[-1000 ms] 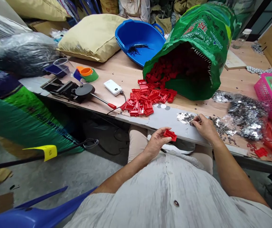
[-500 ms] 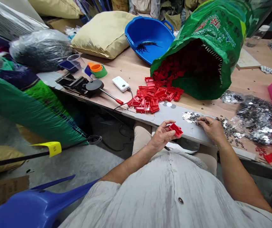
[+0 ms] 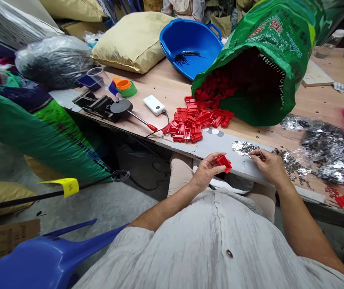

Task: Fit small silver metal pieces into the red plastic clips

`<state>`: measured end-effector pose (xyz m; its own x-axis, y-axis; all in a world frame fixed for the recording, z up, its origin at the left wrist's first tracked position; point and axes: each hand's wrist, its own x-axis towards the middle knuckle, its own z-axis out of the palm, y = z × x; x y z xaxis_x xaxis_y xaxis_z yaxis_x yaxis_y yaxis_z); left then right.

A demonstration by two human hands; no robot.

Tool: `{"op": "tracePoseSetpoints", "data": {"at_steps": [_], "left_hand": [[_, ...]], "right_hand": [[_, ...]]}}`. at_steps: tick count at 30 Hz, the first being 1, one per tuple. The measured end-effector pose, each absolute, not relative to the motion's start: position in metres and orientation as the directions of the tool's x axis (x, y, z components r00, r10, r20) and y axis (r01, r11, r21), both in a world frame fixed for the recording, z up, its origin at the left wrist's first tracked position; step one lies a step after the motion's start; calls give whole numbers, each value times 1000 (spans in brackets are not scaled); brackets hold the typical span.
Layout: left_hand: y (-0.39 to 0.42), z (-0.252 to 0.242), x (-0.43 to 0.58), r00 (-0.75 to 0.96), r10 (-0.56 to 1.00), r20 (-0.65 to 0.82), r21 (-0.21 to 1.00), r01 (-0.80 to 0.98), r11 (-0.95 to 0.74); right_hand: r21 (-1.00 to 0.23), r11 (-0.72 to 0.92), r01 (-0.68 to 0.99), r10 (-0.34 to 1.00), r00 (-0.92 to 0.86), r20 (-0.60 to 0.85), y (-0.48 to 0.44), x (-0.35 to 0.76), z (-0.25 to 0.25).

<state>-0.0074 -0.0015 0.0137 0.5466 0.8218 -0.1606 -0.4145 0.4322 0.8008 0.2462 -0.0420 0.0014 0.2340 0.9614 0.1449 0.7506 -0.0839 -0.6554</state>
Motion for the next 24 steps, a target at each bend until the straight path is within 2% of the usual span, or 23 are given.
{"op": "tracePoseSetpoints", "data": {"at_steps": [3,7,10,13,19,24], "left_hand": [[0,9,-2,521,840,-151,838,-383,389],[0,6,6,432,898,-88,939,-265,219],[-2,8,10,386,922,-19,976,-192,101],[-5,11,10,388,922,18,984,-170,52],[-7,10,10,407,913,19,982,-180,60],[-1,2,13,437,895,-87,907,-337,252]], "right_hand": [[-757,-56,651,976,196,97,-48,234,11],[-831,-8,556,987,136,82,-57,209,21],[-821,25,570,989,106,104,-61,193,23],[-766,62,639,988,71,140,-63,186,20],[-717,144,682,981,-4,194,-64,182,20],[-752,176,636,981,-53,184,-64,185,23]]}}
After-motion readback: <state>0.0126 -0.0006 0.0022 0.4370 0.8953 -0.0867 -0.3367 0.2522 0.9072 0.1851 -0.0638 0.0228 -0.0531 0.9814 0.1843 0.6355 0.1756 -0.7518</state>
